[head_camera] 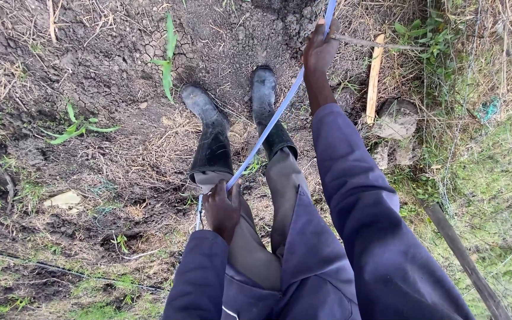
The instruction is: Organizing and laying out a thin blue plastic hose on the ground while walking through a garden area.
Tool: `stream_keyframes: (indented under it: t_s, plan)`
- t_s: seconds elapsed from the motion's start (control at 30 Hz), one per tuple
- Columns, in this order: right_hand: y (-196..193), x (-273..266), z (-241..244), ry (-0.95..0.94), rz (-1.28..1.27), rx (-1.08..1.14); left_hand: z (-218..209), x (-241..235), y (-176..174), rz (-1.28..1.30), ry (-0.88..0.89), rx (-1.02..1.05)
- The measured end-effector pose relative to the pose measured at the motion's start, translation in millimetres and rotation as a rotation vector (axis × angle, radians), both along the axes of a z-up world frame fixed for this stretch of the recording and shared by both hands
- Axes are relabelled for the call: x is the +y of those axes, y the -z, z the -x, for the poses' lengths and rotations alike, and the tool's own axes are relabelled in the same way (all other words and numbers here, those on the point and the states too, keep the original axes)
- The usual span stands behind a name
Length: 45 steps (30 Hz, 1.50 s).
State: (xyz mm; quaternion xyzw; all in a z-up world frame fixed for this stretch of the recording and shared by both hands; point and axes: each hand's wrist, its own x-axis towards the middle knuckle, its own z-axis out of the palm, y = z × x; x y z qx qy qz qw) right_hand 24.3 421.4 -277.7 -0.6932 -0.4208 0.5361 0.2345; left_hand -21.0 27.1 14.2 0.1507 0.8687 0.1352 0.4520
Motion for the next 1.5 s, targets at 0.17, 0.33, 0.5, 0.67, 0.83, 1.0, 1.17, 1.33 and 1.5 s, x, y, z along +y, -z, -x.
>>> stream_keyframes:
  t_s: [0.17, 0.33, 0.5, 0.67, 0.83, 1.0, 1.17, 1.33, 1.5]
  plan:
    - [-10, -1, 3, 0.258, 0.141, -0.056, -3, -3, 2, -0.023, -0.021, 0.004]
    - [-6, -2, 8, 0.139, 0.219, -0.262, -3, -5, 3, -0.017, -0.004, 0.012]
    - [19, -2, 12, 0.393, 0.083, 0.355, 0, -3, 2, -0.029, -0.02, 0.002]
    - [-13, -9, 41, 0.1, 0.033, 0.204, 3, 0, -1, -0.028, -0.017, -0.004]
    - [-4, -5, 44, 0.057, -0.005, 0.202, 0, -2, 1, -0.033, -0.018, 0.004]
    - [9, 0, 35, 0.291, -0.001, 0.387, 0, -2, 0, -0.036, -0.054, -0.011]
    - [-6, -3, 50, 0.11, -0.052, 0.212, 3, -1, 0, -0.018, -0.056, -0.034]
    - [-19, -8, 67, 0.022, -0.077, 0.246, 4, -1, -2, 0.014, -0.054, -0.071]
    - [-19, -9, 69, -0.174, -0.079, 0.135, 1, -4, 1, -0.032, -0.059, -0.009]
